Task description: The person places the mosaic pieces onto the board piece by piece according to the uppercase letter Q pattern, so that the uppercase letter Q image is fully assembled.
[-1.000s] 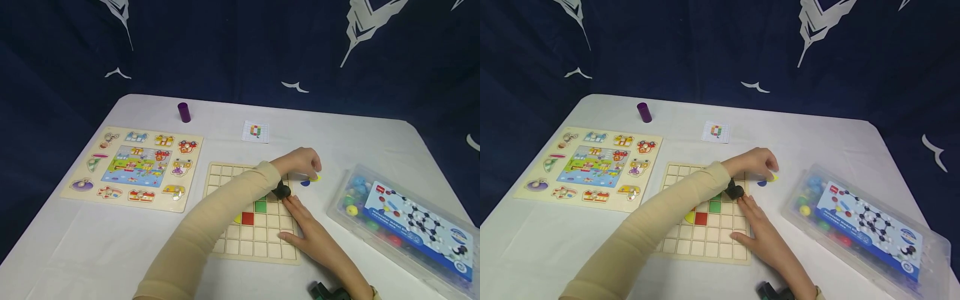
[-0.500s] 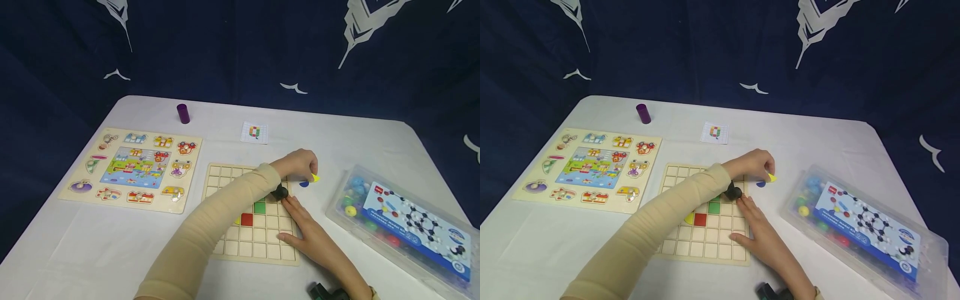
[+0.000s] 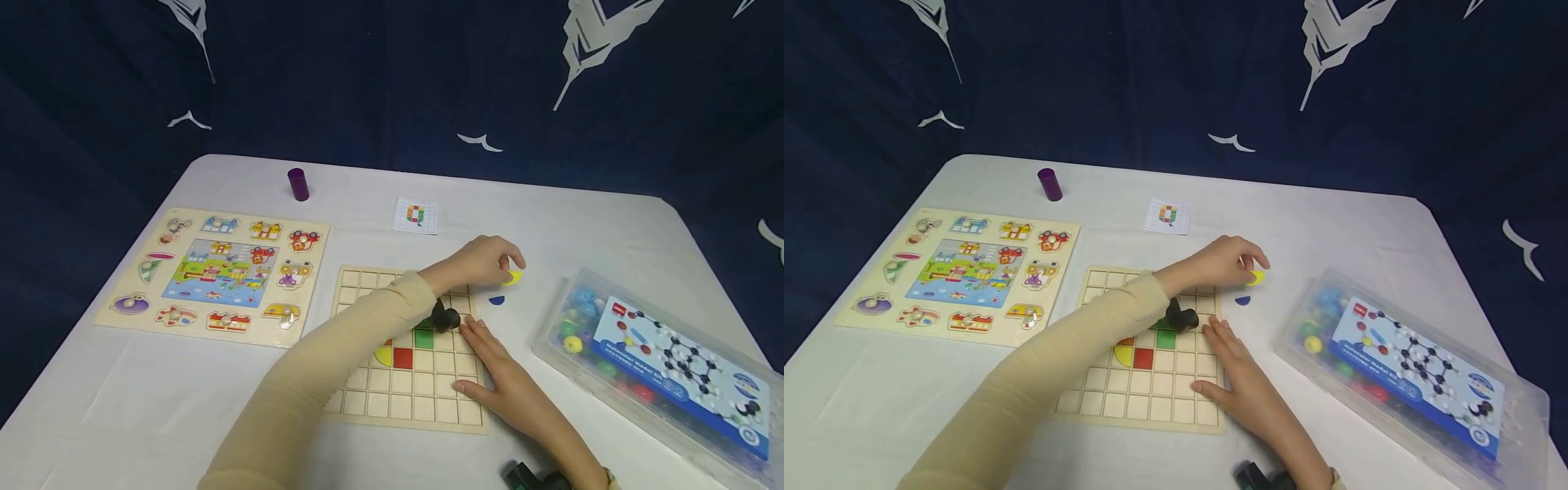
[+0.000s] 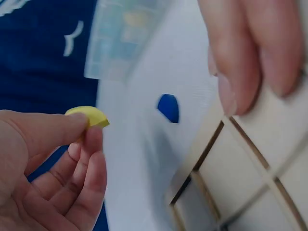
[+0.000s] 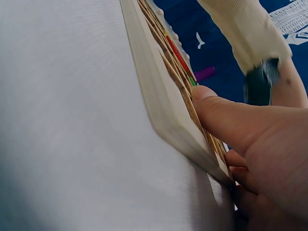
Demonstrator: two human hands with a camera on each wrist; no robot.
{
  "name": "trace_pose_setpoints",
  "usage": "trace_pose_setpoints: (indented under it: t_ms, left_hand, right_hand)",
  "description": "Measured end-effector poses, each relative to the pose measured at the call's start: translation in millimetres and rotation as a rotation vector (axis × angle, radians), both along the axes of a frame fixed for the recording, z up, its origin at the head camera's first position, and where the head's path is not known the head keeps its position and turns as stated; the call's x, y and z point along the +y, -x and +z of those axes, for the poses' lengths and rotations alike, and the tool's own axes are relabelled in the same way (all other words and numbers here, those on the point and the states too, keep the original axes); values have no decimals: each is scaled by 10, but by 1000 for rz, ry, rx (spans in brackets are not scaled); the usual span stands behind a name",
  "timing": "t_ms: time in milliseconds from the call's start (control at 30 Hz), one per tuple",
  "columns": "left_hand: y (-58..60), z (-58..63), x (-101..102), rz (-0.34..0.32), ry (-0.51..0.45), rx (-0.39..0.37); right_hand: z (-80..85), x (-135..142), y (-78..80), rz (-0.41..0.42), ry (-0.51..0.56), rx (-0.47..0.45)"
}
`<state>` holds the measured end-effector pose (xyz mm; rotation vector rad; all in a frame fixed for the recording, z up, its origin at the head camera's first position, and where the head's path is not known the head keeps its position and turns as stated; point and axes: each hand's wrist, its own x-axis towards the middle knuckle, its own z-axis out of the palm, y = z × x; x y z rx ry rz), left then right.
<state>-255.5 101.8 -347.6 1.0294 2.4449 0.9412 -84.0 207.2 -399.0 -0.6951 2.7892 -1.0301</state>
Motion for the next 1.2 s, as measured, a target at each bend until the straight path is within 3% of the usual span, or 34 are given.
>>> trace_pose_setpoints:
  t_ms: [133,300,567,833,1200]
  left_hand:
    - [-70,108,-266,-38,-63,-38]
    - [-219,192,-636,-30,-104,-90]
    - [-601,153,-1038,-64,-86,-133]
    - [-841,-15,-1231,-67,-52,-140]
    - [-879,-99,-1242,-130,16,-123]
  right_hand:
    - [1,-1,4,-1,-5,-2]
    - [6,-4,3,-10,-19,-16]
    - [10,-11,4,-15,-23,-27]
    - [20,-18,8,-15,-41,-30]
    - [20,-23,11,-22,-56,-41]
